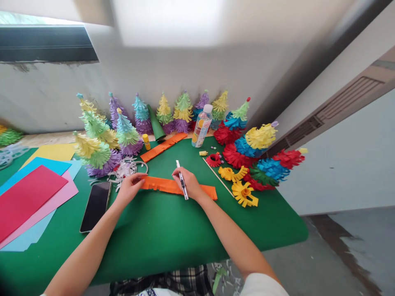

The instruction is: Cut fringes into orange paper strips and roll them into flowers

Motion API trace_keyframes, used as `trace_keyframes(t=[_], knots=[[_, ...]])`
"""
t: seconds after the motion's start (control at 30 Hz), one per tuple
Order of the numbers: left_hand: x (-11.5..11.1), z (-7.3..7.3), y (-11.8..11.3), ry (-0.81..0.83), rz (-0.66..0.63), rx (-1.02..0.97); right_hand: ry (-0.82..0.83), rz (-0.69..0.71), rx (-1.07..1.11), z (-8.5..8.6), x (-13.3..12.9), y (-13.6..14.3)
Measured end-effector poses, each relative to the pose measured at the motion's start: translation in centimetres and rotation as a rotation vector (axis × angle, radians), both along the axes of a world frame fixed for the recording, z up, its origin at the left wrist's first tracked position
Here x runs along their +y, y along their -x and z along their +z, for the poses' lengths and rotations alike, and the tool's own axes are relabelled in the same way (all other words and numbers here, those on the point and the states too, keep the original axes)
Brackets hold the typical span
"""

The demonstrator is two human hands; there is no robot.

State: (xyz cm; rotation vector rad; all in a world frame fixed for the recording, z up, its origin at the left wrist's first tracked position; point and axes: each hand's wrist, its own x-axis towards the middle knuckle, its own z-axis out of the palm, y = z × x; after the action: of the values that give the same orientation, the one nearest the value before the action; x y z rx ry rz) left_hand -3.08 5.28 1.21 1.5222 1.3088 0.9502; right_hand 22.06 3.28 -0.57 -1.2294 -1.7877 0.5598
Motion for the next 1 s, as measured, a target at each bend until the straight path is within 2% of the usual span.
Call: trace_keyframes(t=[0.13, 0.3, 0.37, 0.7, 1.0], knots=[[-0.1, 0.0, 0.2, -0.004, 0.003, 0.079, 0.035, -0.025, 0.165, -0.7, 0.8, -0.7], [0.1, -0.2, 0.5, 0.026, -0.009, 0.103, 0.233, 0.126, 0.678, -0.8, 1.3, -1.4], [0.3, -0.4, 0.6, 0.039, -0.019, 0.09, 0.291, 0.148, 0.773, -0.6, 1.2, -1.6], [0.9, -1.7, 1.0, 0.23, -0.102, 0.018, 0.326, 0.052, 0.881, 0.1, 1.5, -2.3], [1.0, -1.5, 1.3, 0.351, -0.085, -0.063, 0.336, 0.051, 0.954, 0.8, 1.0, -2.8]])
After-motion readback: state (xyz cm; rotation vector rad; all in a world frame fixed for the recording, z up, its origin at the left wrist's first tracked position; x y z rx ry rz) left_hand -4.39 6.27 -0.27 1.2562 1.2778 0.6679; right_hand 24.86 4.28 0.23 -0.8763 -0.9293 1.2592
